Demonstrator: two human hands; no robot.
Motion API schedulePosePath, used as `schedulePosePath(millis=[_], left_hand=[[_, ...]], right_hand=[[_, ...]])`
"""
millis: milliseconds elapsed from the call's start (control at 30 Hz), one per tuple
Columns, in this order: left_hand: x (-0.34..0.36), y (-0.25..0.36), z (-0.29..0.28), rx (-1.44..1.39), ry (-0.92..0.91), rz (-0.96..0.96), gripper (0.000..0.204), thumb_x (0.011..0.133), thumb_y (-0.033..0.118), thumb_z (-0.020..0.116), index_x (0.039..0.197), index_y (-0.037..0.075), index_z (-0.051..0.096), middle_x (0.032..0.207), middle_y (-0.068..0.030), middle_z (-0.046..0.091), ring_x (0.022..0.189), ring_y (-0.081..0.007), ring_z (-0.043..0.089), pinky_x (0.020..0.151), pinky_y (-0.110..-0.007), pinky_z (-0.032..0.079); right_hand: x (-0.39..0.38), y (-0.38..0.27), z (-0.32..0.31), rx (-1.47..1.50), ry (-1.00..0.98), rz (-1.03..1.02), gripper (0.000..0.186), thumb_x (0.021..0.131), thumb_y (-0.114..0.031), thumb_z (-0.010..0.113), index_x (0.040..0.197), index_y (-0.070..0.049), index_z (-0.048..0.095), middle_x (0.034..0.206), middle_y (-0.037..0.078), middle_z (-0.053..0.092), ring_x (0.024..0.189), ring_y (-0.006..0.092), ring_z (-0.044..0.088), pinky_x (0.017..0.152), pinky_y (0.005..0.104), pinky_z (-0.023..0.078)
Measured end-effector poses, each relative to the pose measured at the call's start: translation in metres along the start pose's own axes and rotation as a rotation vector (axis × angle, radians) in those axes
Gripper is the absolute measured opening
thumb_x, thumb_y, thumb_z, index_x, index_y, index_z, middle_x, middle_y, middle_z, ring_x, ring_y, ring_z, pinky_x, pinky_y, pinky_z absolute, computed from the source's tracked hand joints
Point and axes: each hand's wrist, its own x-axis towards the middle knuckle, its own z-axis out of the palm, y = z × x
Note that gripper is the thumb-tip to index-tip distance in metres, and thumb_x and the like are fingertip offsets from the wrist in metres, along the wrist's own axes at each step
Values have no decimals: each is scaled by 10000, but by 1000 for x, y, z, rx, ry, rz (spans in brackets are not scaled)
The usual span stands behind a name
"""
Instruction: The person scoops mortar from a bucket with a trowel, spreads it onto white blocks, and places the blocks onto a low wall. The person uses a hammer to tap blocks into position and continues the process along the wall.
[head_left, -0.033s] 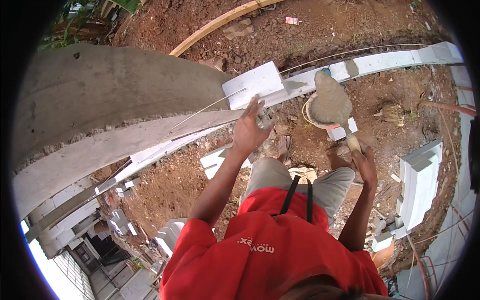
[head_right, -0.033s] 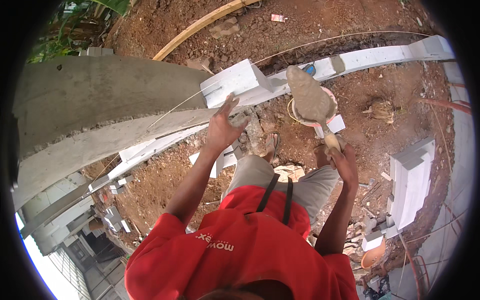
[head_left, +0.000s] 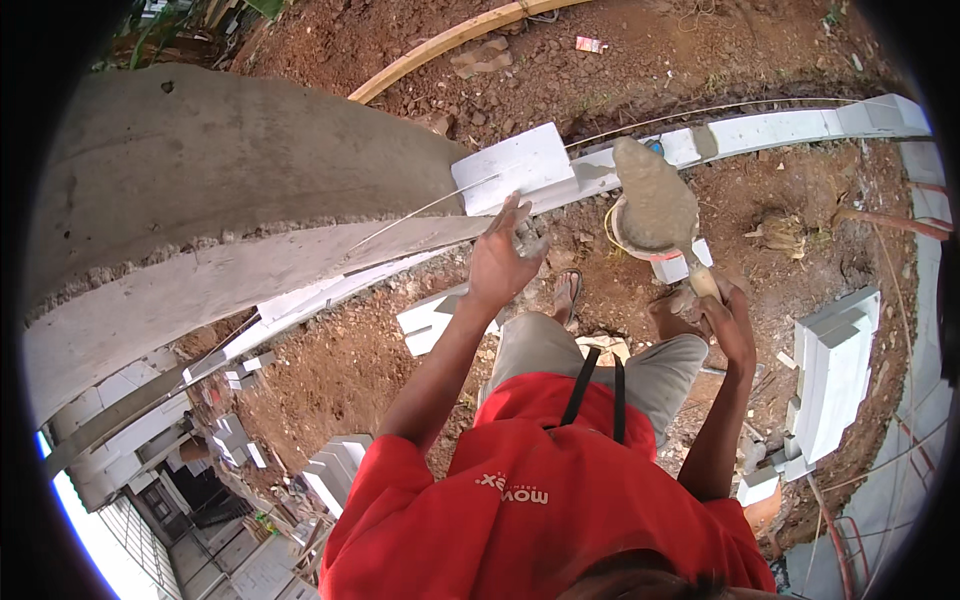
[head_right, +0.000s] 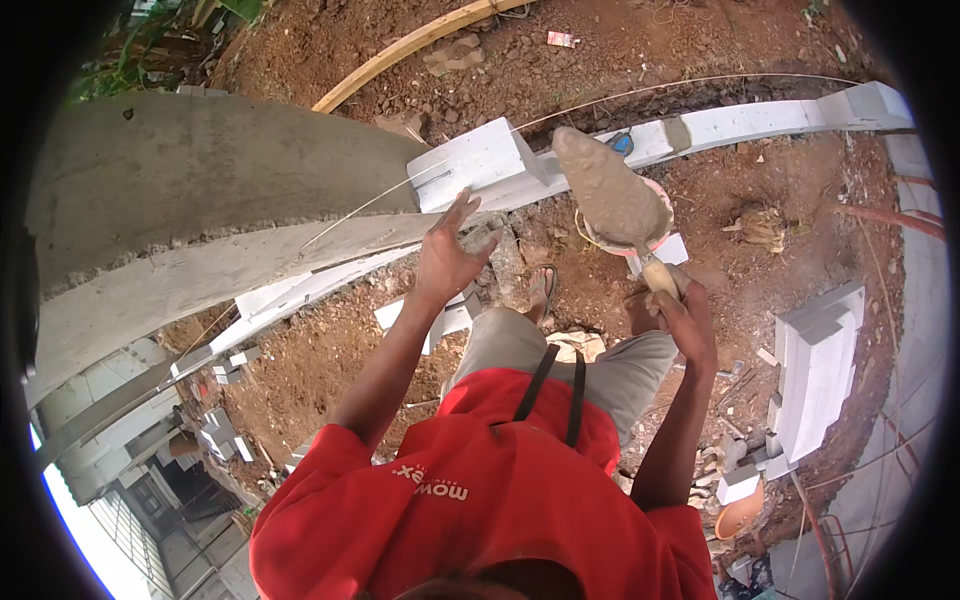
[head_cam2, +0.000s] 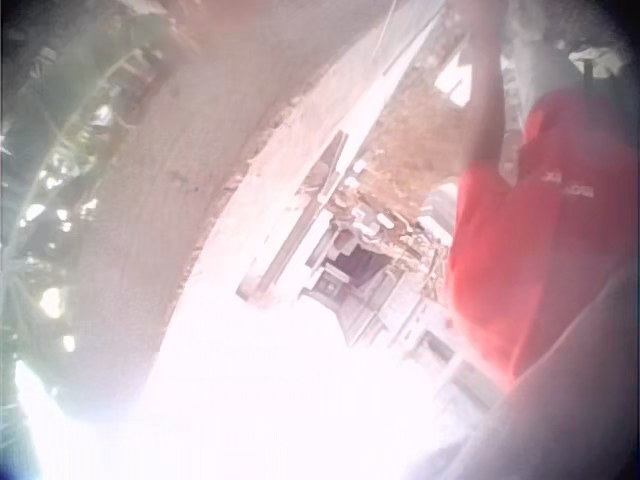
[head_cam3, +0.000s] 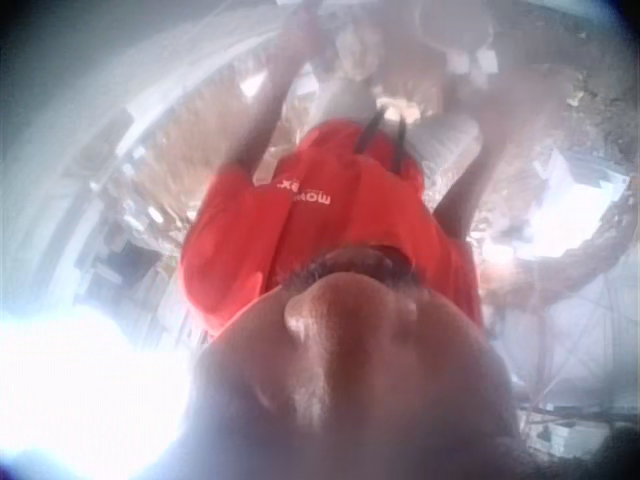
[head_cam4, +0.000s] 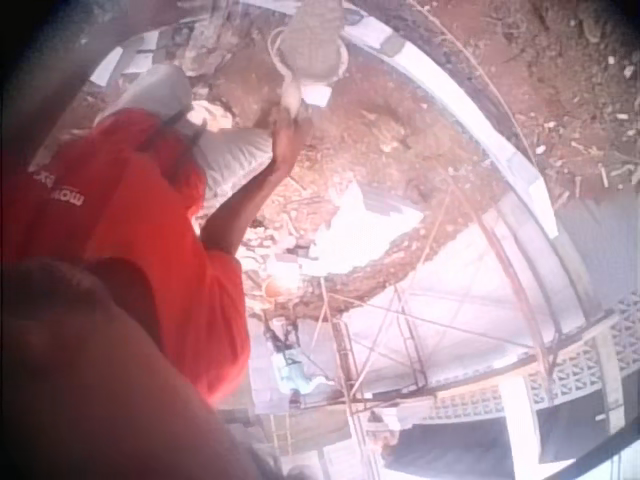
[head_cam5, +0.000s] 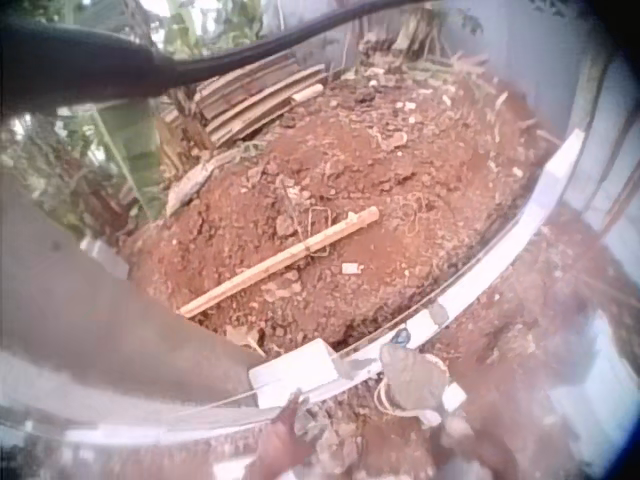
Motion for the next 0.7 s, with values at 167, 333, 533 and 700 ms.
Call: schedulePosePath(millis=[167, 333, 533, 700], left_hand=[[-30, -37, -2, -222, 124, -188, 512, 843, 256, 819, 1274, 21, 675, 1371, -204, 647, 1220, -375, 656, 1038, -433, 522], [-60, -73, -3, -331, 108, -366, 431, 844, 247, 810, 1203, 29, 712, 1266, -208, 696, 1132, -362, 697, 984, -426, 547], [-85, -97, -2, -297, 128, -475, 458, 840, 295, 814, 1201, 31, 714, 1152, -203, 733, 1033, -374, 722, 924, -430, 568], [-97, -110, 1, -241, 29, -605, 560, 860, 380, 800, 1253, -4, 688, 1209, -242, 721, 1128, -368, 704, 976, -439, 548]], right_hand=[[33, -111, 66, -647, 41, -480, 453, 799, -211, 747, 1225, -58, 715, 984, 158, 763, 835, 317, 733, 757, 400, 564], [67, -151, 121, -1090, 99, -630, 542, 738, -233, 814, 1227, -18, 719, 1255, 218, 698, 1066, 378, 699, 937, 450, 553], [81, -149, 123, -1143, 169, -560, 505, 727, -230, 828, 1206, -90, 757, 1326, 192, 673, 1113, 356, 687, 958, 440, 553], [86, -139, 114, -1093, 190, -535, 494, 723, -230, 842, 1189, -83, 765, 1331, 184, 673, 1118, 345, 688, 963, 442, 552]])
